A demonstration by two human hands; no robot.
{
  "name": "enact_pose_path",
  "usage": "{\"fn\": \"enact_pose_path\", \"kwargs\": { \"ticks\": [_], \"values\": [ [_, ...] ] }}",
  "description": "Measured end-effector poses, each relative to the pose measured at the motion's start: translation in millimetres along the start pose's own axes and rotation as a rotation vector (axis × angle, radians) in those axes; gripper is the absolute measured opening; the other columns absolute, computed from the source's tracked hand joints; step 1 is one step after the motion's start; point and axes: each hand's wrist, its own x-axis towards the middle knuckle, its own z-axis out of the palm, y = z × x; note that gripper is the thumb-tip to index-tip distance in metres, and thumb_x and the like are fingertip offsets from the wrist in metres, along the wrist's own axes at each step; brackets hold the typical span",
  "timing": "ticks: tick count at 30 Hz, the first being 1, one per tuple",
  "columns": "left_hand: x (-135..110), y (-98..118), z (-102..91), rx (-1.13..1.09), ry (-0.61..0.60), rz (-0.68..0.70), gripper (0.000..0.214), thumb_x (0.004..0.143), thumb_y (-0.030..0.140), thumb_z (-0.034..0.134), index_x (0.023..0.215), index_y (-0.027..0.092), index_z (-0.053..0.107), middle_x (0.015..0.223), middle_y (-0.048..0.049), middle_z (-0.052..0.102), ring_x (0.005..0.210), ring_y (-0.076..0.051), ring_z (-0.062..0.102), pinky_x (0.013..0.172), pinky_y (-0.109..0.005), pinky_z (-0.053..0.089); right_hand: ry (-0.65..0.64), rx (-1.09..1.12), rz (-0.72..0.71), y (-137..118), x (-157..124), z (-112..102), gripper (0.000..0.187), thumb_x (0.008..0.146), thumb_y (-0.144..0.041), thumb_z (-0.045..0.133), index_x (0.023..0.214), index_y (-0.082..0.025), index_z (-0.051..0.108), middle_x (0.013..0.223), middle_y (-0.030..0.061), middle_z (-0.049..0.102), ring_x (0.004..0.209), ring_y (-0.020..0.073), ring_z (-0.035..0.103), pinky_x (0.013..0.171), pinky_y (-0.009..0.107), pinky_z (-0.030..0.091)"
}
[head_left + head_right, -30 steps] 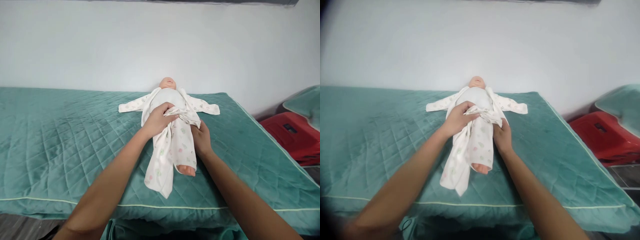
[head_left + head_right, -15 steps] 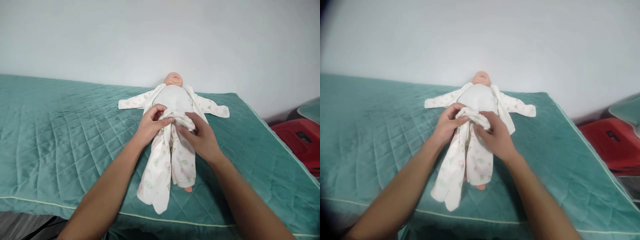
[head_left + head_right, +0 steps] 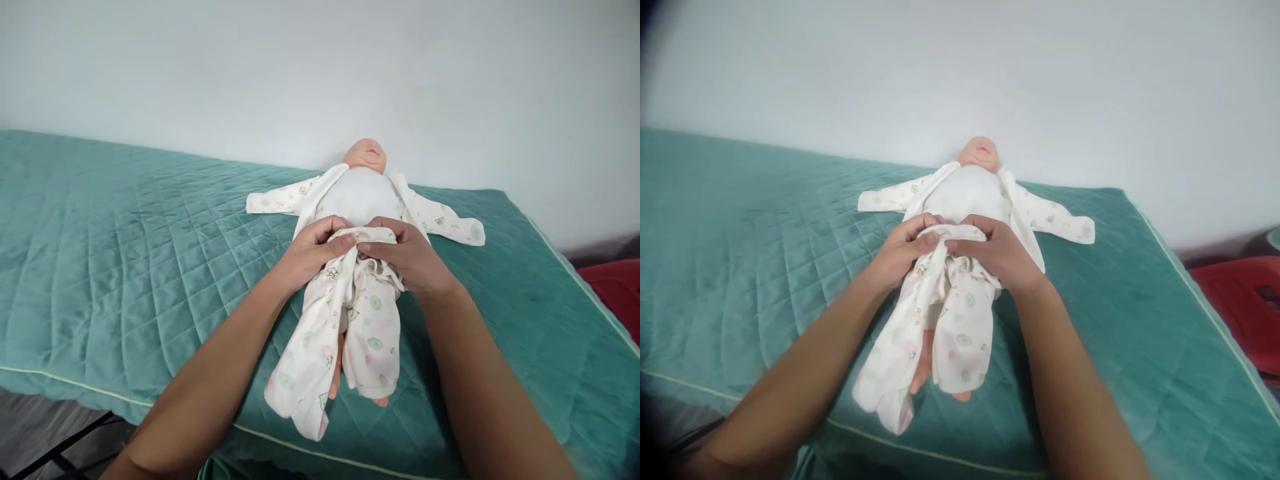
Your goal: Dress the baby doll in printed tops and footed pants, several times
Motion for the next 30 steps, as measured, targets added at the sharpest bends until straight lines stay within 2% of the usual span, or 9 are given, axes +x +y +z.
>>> {"fn": "enact_pose_path", "kwargs": {
  "ticks": [6, 10, 14, 18, 20, 22, 25, 28, 30],
  "values": [
    [-2.5, 2.9, -7.3, -0.082, -0.099, -0.097, 0.040, 0.075, 0.049, 0.082, 0.090, 0.021, 0.059, 0.083, 0.0012, 0.060, 0.074, -0.015, 0.057, 0.069, -0.026, 0.044, 0.015, 0.213, -0.011, -1.5, 1.8, -1.5, 0.029, 0.070, -0.034, 0.089, 0.074, -0.021, 0.064, 0.064, -0.0021, 0.065, 0.053, 0.0124, 0.056, 0.049, 0.023, 0.043],
    [-3.9, 5.2, -7.5, -0.141, -0.157, -0.114, 0.039, 0.073, 0.043, 0.083, 0.093, 0.021, 0.059, 0.086, 0.0000, 0.062, 0.076, -0.016, 0.059, 0.069, -0.027, 0.045, 0.027, 0.208, -0.011, -1.2, 0.0, 0.2, 0.031, 0.070, -0.038, 0.089, 0.077, -0.021, 0.063, 0.065, -0.0016, 0.066, 0.053, 0.0128, 0.057, 0.050, 0.024, 0.043],
    [-3.3, 0.8, -4.3, -0.092, -0.053, -0.072, 0.039, 0.070, 0.040, 0.086, 0.086, 0.020, 0.056, 0.081, 0.0025, 0.059, 0.071, -0.013, 0.055, 0.066, -0.025, 0.043, 0.008, 0.083, -0.022, -5.1, -3.5, 3.2, 0.035, 0.069, -0.041, 0.090, 0.078, -0.021, 0.064, 0.066, -0.0023, 0.064, 0.055, 0.0120, 0.054, 0.051, 0.024, 0.041],
    [-0.2, -7.3, -4.4, -0.068, 0.069, 0.007, 0.036, 0.070, 0.039, 0.084, 0.082, 0.020, 0.056, 0.077, 0.0044, 0.056, 0.069, -0.011, 0.052, 0.067, -0.024, 0.042, 0.016, -0.138, -0.005, -8.9, -7.9, 12.4, 0.041, 0.062, -0.038, 0.094, 0.088, -0.021, 0.067, 0.076, -0.0021, 0.064, 0.067, 0.0140, 0.056, 0.055, 0.024, 0.041],
    [0.9, -8.8, -4.8, -0.066, 0.073, 0.028, 0.034, 0.071, 0.038, 0.084, 0.084, 0.021, 0.057, 0.078, 0.0043, 0.057, 0.071, -0.012, 0.053, 0.069, -0.024, 0.043, 0.033, -0.220, 0.020, -9.1, -9.6, 16.2, 0.037, 0.067, -0.039, 0.091, 0.087, -0.021, 0.067, 0.077, -0.0015, 0.063, 0.069, 0.0150, 0.057, 0.055, 0.024, 0.041],
    [1.0, -6.2, -4.4, -0.043, 0.058, 0.023, 0.034, 0.072, 0.041, 0.083, 0.087, 0.021, 0.060, 0.081, 0.0034, 0.060, 0.074, -0.013, 0.055, 0.070, -0.024, 0.044, 0.045, -0.194, 0.017, -8.2, -10.0, 17.2, 0.031, 0.072, -0.039, 0.087, 0.081, -0.021, 0.063, 0.071, -0.0026, 0.059, 0.064, 0.0137, 0.053, 0.053, 0.024, 0.039],
    [-0.9, 5.5, -3.8, 0.048, 0.004, -0.045, 0.034, 0.077, 0.047, 0.080, 0.094, 0.021, 0.065, 0.086, 0.0009, 0.064, 0.078, -0.015, 0.058, 0.071, -0.026, 0.045, 0.110, -0.002, -0.014, -5.6, -8.1, 14.6, 0.028, 0.075, -0.034, 0.082, 0.076, -0.022, 0.056, 0.063, -0.0052, 0.051, 0.055, 0.0117, 0.048, 0.051, 0.024, 0.038],
    [-4.0, 18.8, -6.1, 0.118, -0.152, -0.169, 0.038, 0.075, 0.044, 0.084, 0.100, 0.019, 0.071, 0.094, -0.0025, 0.071, 0.085, -0.020, 0.064, 0.075, -0.029, 0.048, 0.208, 0.129, -0.029, -3.0, -5.4, 13.0, 0.023, 0.074, -0.030, 0.078, 0.077, -0.023, 0.056, 0.066, -0.0040, 0.054, 0.057, 0.0131, 0.051, 0.052, 0.025, 0.042],
    [-5.8, 22.6, -8.9, 0.106, -0.252, -0.230, 0.040, 0.071, 0.039, 0.088, 0.102, 0.018, 0.073, 0.099, -0.0043, 0.073, 0.090, -0.022, 0.066, 0.078, -0.031, 0.050, 0.226, 0.154, -0.037, -1.8, -4.5, 14.4, 0.021, 0.074, -0.030, 0.077, 0.078, -0.024, 0.057, 0.069, -0.0031, 0.056, 0.060, 0.0140, 0.053, 0.054, 0.026, 0.044]
  ]
}}
